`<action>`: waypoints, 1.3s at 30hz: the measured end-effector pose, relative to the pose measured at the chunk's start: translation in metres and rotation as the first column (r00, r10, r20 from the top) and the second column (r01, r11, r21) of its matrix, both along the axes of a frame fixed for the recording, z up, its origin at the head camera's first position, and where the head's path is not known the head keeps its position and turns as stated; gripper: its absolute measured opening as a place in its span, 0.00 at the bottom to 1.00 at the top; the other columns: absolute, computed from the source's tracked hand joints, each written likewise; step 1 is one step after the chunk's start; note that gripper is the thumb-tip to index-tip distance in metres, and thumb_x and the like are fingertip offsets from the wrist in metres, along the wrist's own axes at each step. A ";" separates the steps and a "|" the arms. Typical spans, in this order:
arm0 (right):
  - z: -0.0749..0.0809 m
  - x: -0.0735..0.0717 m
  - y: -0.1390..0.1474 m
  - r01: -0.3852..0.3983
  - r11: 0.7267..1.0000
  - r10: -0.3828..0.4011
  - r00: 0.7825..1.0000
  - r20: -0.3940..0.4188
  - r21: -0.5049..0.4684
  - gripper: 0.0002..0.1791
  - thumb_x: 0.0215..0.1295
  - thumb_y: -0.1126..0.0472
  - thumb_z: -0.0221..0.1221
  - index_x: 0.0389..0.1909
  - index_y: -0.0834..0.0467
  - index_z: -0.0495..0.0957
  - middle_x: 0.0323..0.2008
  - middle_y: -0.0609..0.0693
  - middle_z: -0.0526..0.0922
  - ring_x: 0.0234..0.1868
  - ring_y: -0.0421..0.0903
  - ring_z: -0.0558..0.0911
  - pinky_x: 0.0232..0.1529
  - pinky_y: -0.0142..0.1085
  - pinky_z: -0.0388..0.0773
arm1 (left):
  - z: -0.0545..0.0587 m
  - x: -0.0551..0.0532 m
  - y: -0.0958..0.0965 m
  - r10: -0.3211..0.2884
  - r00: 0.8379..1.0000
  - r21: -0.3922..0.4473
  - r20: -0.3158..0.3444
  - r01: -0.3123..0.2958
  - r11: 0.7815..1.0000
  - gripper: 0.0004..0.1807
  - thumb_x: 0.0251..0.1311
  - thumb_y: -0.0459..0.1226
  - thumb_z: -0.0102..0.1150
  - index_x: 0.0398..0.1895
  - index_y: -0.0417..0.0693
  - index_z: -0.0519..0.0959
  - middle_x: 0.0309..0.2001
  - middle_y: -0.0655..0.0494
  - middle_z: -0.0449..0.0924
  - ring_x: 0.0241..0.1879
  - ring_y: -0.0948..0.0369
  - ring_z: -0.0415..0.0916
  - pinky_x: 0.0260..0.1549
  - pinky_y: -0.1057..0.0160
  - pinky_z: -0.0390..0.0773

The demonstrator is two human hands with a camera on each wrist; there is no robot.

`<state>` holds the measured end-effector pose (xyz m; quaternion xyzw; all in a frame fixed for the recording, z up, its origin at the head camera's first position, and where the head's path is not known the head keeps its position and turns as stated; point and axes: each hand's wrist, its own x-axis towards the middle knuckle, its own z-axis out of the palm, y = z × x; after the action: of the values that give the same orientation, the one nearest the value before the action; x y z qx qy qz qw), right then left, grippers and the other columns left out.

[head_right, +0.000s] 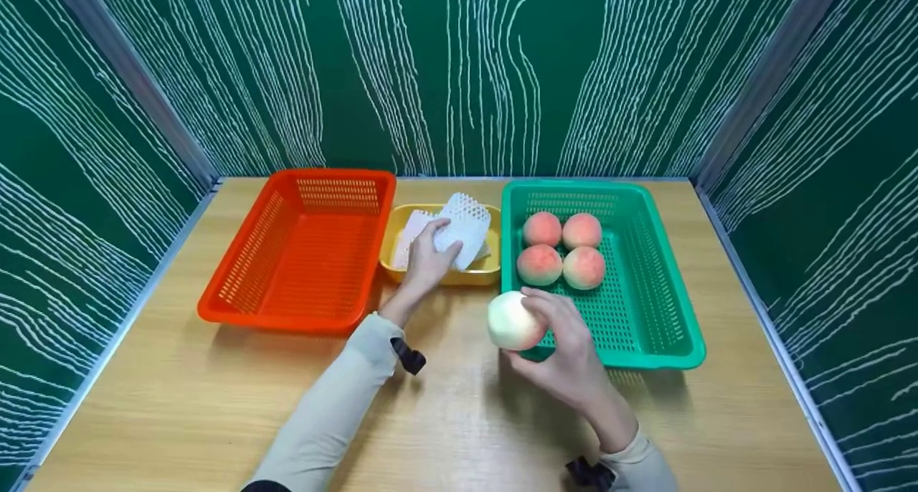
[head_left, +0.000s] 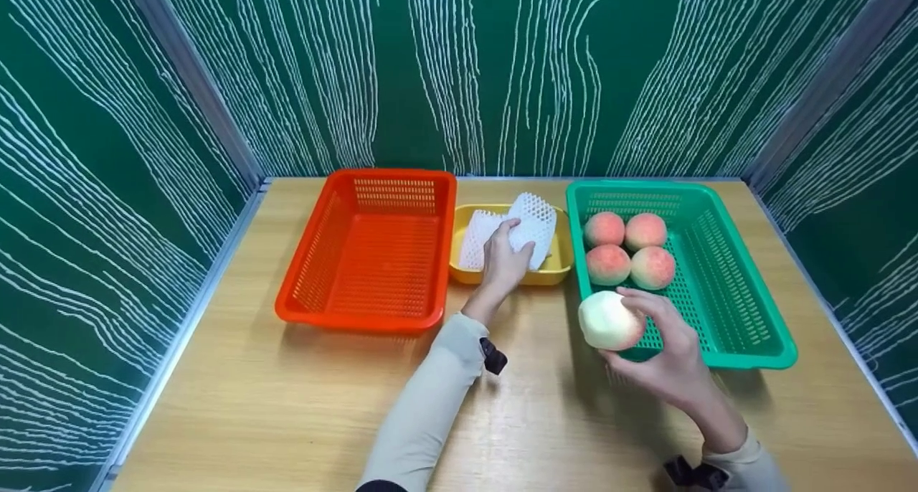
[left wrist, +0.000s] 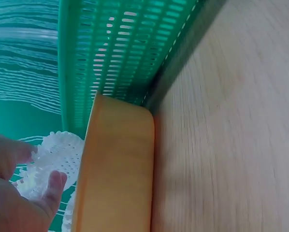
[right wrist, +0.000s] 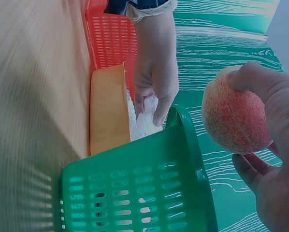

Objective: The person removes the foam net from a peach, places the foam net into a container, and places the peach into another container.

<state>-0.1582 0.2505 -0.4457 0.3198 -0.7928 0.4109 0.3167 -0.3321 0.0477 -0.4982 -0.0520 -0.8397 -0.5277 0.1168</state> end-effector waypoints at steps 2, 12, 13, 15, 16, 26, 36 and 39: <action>0.002 -0.001 0.000 0.000 1.000 0.000 1.000 -0.004 0.006 0.41 0.23 0.76 0.76 0.49 0.74 0.73 0.50 0.68 0.78 0.53 0.58 0.74 0.56 0.28 0.67 | 0.000 -0.003 0.002 -0.014 1.000 -0.035 0.008 0.014 0.999 0.25 0.61 0.35 0.64 0.62 0.41 0.73 0.60 0.46 0.74 0.62 0.56 0.69 0.61 0.64 0.65; 0.006 -0.004 0.011 0.039 0.999 -0.039 0.999 -0.035 0.001 0.40 0.23 0.75 0.74 0.48 0.74 0.73 0.49 0.69 0.77 0.52 0.55 0.75 0.54 0.28 0.68 | -0.012 -0.005 0.002 0.032 0.992 -0.528 -0.125 -0.093 0.844 0.22 0.55 0.45 0.69 0.52 0.47 0.81 0.58 0.45 0.67 0.52 0.52 0.68 0.53 0.60 0.69; 0.004 -0.006 0.014 0.049 0.999 -0.049 0.998 -0.035 0.011 0.40 0.23 0.74 0.75 0.48 0.74 0.74 0.49 0.68 0.78 0.52 0.55 0.75 0.54 0.27 0.68 | -0.013 -0.006 0.001 0.047 0.986 -0.551 -0.160 -0.129 0.825 0.21 0.54 0.46 0.70 0.50 0.49 0.82 0.54 0.48 0.69 0.50 0.53 0.68 0.50 0.60 0.69; -0.002 -0.011 0.022 0.070 0.997 -0.070 0.997 -0.025 0.038 0.41 0.23 0.73 0.76 0.49 0.72 0.74 0.51 0.65 0.78 0.52 0.52 0.74 0.53 0.26 0.68 | -0.014 -0.006 0.000 0.061 0.972 -0.591 -0.228 -0.188 0.785 0.16 0.52 0.47 0.71 0.43 0.52 0.84 0.47 0.52 0.72 0.45 0.55 0.68 0.44 0.60 0.69; -0.004 -0.013 0.027 0.083 0.995 -0.082 0.996 -0.017 0.055 0.42 0.23 0.72 0.77 0.50 0.71 0.74 0.51 0.63 0.78 0.52 0.51 0.74 0.53 0.26 0.68 | -0.014 -0.006 0.000 0.058 0.965 -0.609 -0.256 -0.207 0.766 0.14 0.52 0.47 0.71 0.40 0.53 0.85 0.43 0.54 0.73 0.44 0.55 0.68 0.42 0.60 0.68; 0.021 -0.032 0.057 0.120 0.971 -0.119 0.993 -0.015 0.205 0.45 0.24 0.68 0.80 0.54 0.65 0.76 0.53 0.55 0.78 0.53 0.51 0.73 0.57 0.27 0.64 | -0.016 0.000 -0.006 -0.013 0.976 -0.753 -0.219 -0.160 0.638 0.22 0.67 0.55 0.52 0.26 0.52 0.86 0.28 0.56 0.81 0.32 0.53 0.75 0.33 0.57 0.70; 0.059 -0.067 0.072 0.132 0.941 -0.153 0.987 0.042 0.311 0.45 0.26 0.70 0.80 0.54 0.63 0.75 0.51 0.56 0.78 0.50 0.52 0.73 0.50 0.32 0.68 | -0.023 0.004 -0.008 -0.042 0.992 -0.749 -0.119 -0.062 0.659 0.22 0.66 0.58 0.51 0.32 0.56 0.89 0.32 0.57 0.79 0.33 0.55 0.72 0.34 0.58 0.69; 0.066 -0.086 0.074 0.131 0.930 -0.170 0.982 0.086 0.343 0.43 0.28 0.71 0.79 0.54 0.64 0.74 0.50 0.58 0.78 0.50 0.54 0.73 0.45 0.42 0.72 | -0.022 0.002 -0.008 -0.027 0.991 -0.727 -0.129 -0.076 0.683 0.19 0.65 0.55 0.56 0.32 0.54 0.88 0.33 0.56 0.76 0.34 0.55 0.71 0.33 0.59 0.70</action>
<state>-0.2438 0.3243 -0.3801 0.2831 -0.8902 0.2622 0.2422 -0.3304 0.0395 -0.5202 -0.1167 -0.9716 -0.1435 0.1473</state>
